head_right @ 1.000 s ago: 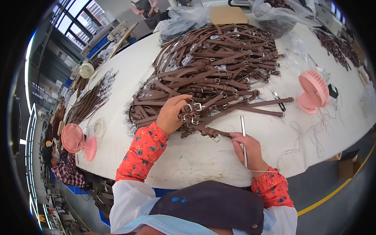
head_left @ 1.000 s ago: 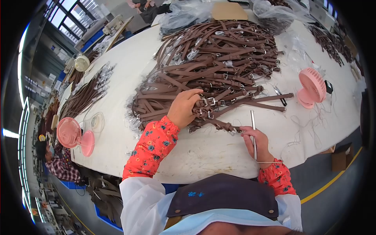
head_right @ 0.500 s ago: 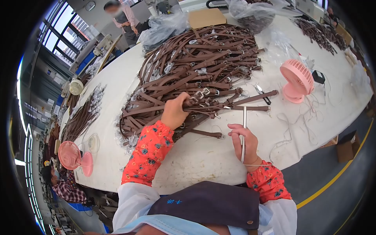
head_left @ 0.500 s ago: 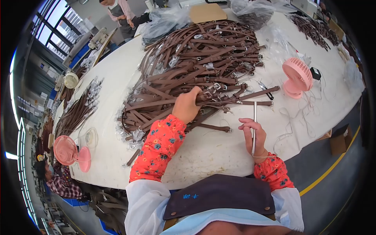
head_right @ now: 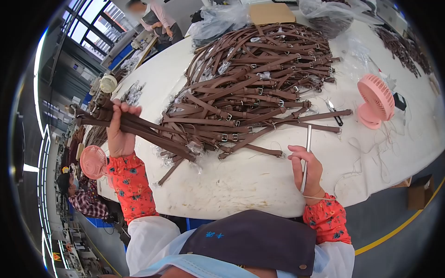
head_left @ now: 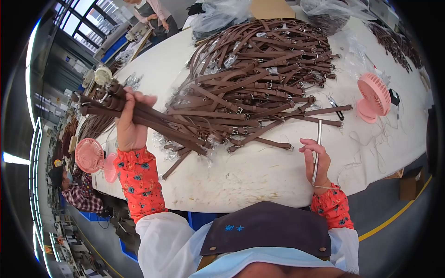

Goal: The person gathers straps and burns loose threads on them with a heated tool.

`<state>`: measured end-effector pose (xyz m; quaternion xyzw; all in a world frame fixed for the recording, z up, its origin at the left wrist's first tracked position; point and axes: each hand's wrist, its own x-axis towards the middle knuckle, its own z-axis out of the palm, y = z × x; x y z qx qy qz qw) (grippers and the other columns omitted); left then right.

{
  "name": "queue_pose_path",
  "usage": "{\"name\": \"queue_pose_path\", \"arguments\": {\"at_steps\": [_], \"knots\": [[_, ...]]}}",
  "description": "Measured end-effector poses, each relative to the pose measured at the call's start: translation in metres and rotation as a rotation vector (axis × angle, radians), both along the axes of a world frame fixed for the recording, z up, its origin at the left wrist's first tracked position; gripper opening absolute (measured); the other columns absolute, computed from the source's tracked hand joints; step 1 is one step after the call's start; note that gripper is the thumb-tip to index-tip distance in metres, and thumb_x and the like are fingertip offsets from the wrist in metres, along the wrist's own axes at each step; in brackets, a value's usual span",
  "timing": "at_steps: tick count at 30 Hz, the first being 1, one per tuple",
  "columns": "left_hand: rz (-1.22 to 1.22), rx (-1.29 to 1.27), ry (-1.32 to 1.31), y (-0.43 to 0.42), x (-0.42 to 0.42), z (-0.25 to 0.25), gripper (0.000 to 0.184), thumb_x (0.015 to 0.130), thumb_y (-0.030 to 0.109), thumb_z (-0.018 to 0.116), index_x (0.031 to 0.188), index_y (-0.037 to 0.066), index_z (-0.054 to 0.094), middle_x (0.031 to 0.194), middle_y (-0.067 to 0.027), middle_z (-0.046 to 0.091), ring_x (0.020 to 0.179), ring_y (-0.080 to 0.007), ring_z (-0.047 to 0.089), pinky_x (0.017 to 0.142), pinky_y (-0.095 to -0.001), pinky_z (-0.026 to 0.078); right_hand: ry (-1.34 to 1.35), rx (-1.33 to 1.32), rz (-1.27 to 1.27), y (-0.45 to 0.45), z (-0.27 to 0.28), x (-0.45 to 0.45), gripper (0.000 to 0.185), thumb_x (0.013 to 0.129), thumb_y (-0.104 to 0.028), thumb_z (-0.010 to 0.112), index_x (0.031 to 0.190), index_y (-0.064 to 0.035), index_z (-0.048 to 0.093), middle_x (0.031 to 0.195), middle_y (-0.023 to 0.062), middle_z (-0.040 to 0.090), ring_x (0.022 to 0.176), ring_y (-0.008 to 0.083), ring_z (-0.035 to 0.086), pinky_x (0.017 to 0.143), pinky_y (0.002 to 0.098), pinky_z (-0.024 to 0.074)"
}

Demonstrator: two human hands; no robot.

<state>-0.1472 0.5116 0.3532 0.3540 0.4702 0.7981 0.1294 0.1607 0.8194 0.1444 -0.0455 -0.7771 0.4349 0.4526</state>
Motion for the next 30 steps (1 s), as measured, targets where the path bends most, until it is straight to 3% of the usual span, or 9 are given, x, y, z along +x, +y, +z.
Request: {"name": "queue_pose_path", "arguments": {"at_steps": [4, 10, 12, 15, 17, 19, 23, 29, 30], "knots": [[0.051, 0.091, 0.107, -0.031, 0.014, 0.037, 0.012, 0.109, 0.018, 0.049, 0.11, 0.007, 0.053, 0.07, 0.0059, 0.035, 0.059, -0.0052, 0.033, 0.06, -0.023, 0.031, -0.019, 0.014, -0.01, 0.0, 0.001, 0.0, 0.006, 0.098, 0.001, 0.057, 0.104, 0.0003, 0.056, 0.105, 0.0232, 0.072, 0.085, 0.0248, 0.072, 0.078, 0.0328, 0.0563], [0.456, -0.159, 0.571, -0.087, 0.02, 0.059, 0.017, 0.108, 0.017, 0.052, 0.116, 0.004, 0.058, 0.074, 0.0026, 0.048, 0.064, -0.0072, 0.045, 0.058, -0.0241, 0.038, -0.037, -0.012, -0.006, -0.002, 0.0, -0.001, 0.005, 0.099, -0.002, 0.057, 0.104, 0.0002, 0.056, 0.103, 0.0229, 0.072, 0.087, 0.0254, 0.072, 0.078, 0.0328, 0.056], [1.045, -0.51, 1.059, -0.121, -0.021, 0.031, 0.022, 0.105, 0.016, 0.054, 0.12, 0.001, 0.058, 0.081, -0.0014, 0.059, 0.07, -0.0119, 0.057, 0.066, -0.0246, 0.046, -0.048, -0.031, -0.003, -0.002, -0.001, 0.001, 0.005, 0.099, -0.002, 0.058, 0.104, 0.0002, 0.056, 0.103, 0.0228, 0.072, 0.088, 0.0257, 0.072, 0.078, 0.033, 0.056], [0.683, -0.672, 0.667, -0.084, 0.018, 0.022, 0.029, 0.086, -0.003, 0.06, 0.114, 0.001, 0.067, 0.093, -0.0059, 0.069, 0.082, -0.0225, 0.067, 0.076, -0.0318, 0.054, -0.054, -0.024, 0.004, -0.002, -0.002, -0.001, 0.005, 0.099, -0.002, 0.058, 0.104, 0.0003, 0.056, 0.103, 0.0225, 0.072, 0.088, 0.0266, 0.072, 0.079, 0.0332, 0.0563], [0.584, -0.965, 1.12, -0.046, 0.035, 0.015, 0.041, 0.066, -0.013, 0.064, 0.105, 0.002, 0.066, 0.078, -0.0074, 0.061, 0.073, -0.024, 0.065, 0.067, -0.0324, 0.05, -0.049, 0.012, -0.004, -0.001, -0.002, 0.0, 0.005, 0.099, -0.001, 0.058, 0.103, 0.0002, 0.056, 0.102, 0.0223, 0.072, 0.089, 0.0271, 0.072, 0.079, 0.0333, 0.0565], [0.389, -1.075, 1.145, -0.037, 0.019, -0.02, 0.037, 0.066, -0.013, 0.062, 0.1, 0.003, 0.065, 0.084, -0.0116, 0.065, 0.078, -0.0331, 0.066, 0.069, -0.0389, 0.052, -0.045, 0.019, 0.002, 0.0, -0.001, 0.0, 0.005, 0.098, -0.001, 0.058, 0.103, 0.0002, 0.056, 0.101, 0.0221, 0.072, 0.089, 0.0272, 0.073, 0.079, 0.0334, 0.0566], [0.128, -1.238, 1.384, -0.034, 0.003, -0.091, 0.015, 0.074, -0.001, 0.065, 0.087, 0.006, 0.062, 0.116, -0.0093, 0.066, 0.111, -0.0305, 0.063, 0.088, -0.0397, 0.052, -0.055, 0.033, 0.0, -0.001, 0.002, -0.001, 0.005, 0.098, 0.001, 0.058, 0.103, 0.0, 0.056, 0.1, 0.0216, 0.072, 0.088, 0.0267, 0.073, 0.079, 0.0335, 0.0568], [-0.012, -1.287, 1.484, -0.02, -0.002, -0.153, 0.028, 0.079, -0.007, 0.058, 0.103, 0.008, 0.059, 0.161, -0.0151, 0.034, 0.151, -0.0331, 0.031, 0.122, -0.0493, 0.03, -0.065, 0.045, -0.007, -0.001, 0.003, -0.001, 0.006, 0.097, 0.002, 0.058, 0.102, 0.0001, 0.056, 0.099, 0.0215, 0.072, 0.087, 0.0267, 0.073, 0.078, 0.0334, 0.057], [0.005, -1.249, 1.404, -0.015, -0.004, -0.159, 0.046, 0.078, -0.01, 0.056, 0.121, 0.007, 0.053, 0.164, -0.016, 0.028, 0.153, -0.0346, 0.026, 0.124, -0.0523, 0.024, -0.063, 0.047, -0.002, -0.001, 0.004, -0.001, 0.006, 0.097, 0.002, 0.058, 0.103, 0.0002, 0.056, 0.1, 0.0216, 0.072, 0.087, 0.0265, 0.073, 0.078, 0.0333, 0.057]]}}
